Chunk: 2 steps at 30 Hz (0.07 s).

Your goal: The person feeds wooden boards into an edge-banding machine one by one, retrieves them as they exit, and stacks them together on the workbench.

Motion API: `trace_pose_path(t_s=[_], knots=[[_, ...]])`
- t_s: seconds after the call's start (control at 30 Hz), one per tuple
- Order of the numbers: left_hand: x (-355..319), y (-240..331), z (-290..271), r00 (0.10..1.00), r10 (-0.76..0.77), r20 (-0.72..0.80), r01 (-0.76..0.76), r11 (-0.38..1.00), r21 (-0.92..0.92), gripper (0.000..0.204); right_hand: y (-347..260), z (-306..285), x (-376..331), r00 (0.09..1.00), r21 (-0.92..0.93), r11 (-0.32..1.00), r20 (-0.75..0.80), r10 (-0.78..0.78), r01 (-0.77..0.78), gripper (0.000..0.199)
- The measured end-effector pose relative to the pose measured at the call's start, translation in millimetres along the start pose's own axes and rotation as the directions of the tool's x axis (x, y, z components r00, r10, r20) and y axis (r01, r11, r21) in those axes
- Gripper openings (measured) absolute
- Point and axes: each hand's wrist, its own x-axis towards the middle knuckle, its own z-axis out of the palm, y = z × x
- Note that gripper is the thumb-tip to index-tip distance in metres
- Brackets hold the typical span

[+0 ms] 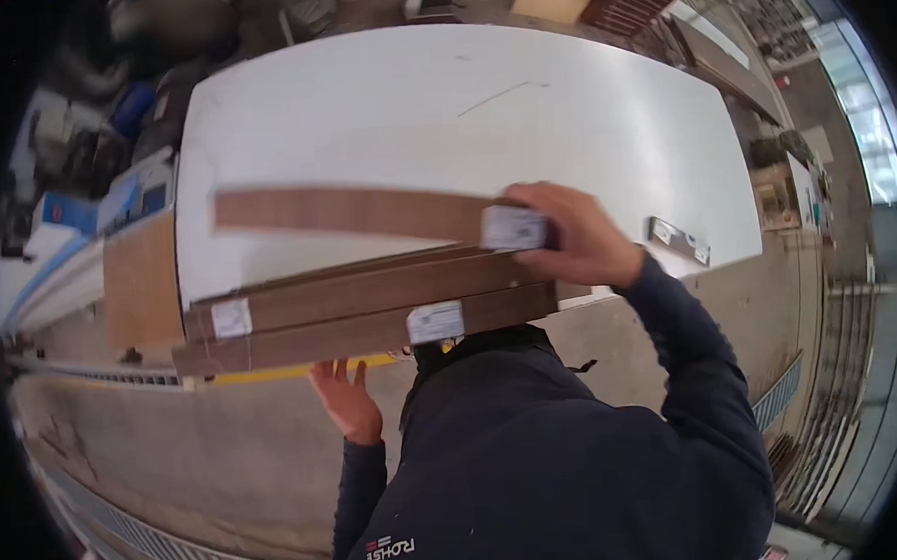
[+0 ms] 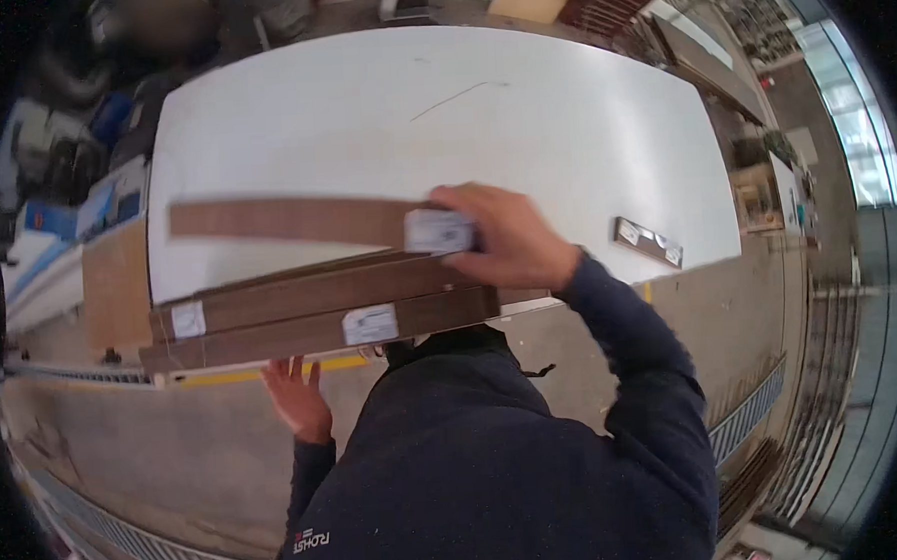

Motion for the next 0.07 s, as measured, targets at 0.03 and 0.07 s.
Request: trace_pose_path(t_s=[0.03, 0.07], knots=[[1.8, -0.1, 3.9, 1.0, -0.019, -0.017, 0.02, 0.998, 0.056, 0.06, 1.1, 4.5, 3.1, 0.996, 0.031, 0.997, 0.055, -0.067, 0.065, 0.068], [7.8, -2.2, 12.6, 0.999, -0.038, -0.021, 0.04, 0.993, 0.11, 0.064, 3.8, 8.8, 11.3, 0.986, 0.051, 0.991, 0.103, -0.13, 0.125, 0.071]])
